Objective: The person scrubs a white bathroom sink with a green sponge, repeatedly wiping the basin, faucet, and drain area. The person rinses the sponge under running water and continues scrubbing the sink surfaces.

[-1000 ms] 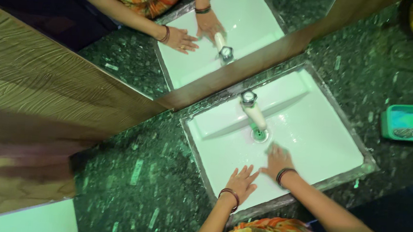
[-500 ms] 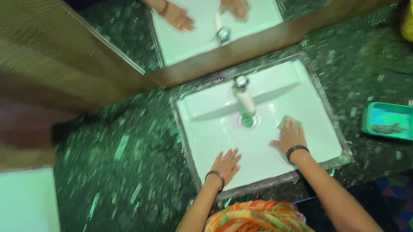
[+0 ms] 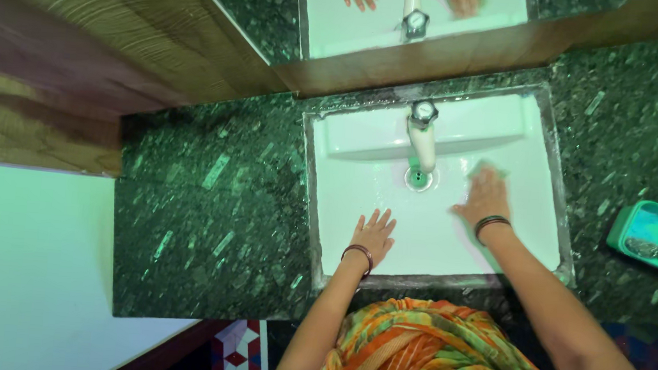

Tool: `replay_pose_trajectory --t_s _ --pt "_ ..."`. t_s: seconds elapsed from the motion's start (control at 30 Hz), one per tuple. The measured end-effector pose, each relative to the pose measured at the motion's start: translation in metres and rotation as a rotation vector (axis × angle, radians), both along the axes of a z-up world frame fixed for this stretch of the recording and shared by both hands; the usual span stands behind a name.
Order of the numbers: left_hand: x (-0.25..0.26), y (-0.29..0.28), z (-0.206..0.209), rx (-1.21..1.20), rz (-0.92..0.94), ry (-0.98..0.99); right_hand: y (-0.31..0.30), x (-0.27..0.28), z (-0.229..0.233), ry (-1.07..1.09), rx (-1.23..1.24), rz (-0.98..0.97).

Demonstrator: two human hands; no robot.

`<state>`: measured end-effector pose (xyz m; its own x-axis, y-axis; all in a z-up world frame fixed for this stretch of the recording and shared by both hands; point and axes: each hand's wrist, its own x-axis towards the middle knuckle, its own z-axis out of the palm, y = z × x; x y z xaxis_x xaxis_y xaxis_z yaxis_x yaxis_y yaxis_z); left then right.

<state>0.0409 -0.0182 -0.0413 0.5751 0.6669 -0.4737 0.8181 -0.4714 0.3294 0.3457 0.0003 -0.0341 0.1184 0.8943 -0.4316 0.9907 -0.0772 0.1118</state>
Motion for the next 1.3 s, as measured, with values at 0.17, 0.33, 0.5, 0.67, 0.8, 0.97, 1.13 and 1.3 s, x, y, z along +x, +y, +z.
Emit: replay_pose_trajectory --t_s 0.17,0.33,0.5,0.67,0.8,0.97,1.13,1.3 --pt "0.003 -0.004 0.005 -0.058 0.095 -0.003 0.012 0.045 0.016 -0.232 0.185 0.058" --pt "0.005 0.004 0.004 -0.078 0.148 -0.050 0.046 0.010 -0.045 0.152 0.039 0.395" --pt "0.014 0.001 0.001 -0.072 0.201 -0.045 0.040 0.021 -0.013 0.271 -0.159 0.373" --pt "0.022 0.002 -0.001 -0.052 0.224 -0.044 0.001 0.073 0.055 -0.305 -0.042 0.406" --pt "0.024 0.003 0.003 -0.083 0.226 0.003 -0.074 0.064 0.073 -0.046 -0.216 0.406" --pt "0.022 0.006 0.005 -0.050 0.172 0.022 -0.089 0.059 0.087 0.043 -0.295 0.340" --pt "0.024 -0.001 0.008 -0.040 0.170 0.059 -0.012 0.067 0.066 -0.319 0.148 0.298" --pt "0.018 -0.007 0.009 -0.075 0.166 0.071 0.000 -0.001 -0.009 -0.016 -0.088 0.369"
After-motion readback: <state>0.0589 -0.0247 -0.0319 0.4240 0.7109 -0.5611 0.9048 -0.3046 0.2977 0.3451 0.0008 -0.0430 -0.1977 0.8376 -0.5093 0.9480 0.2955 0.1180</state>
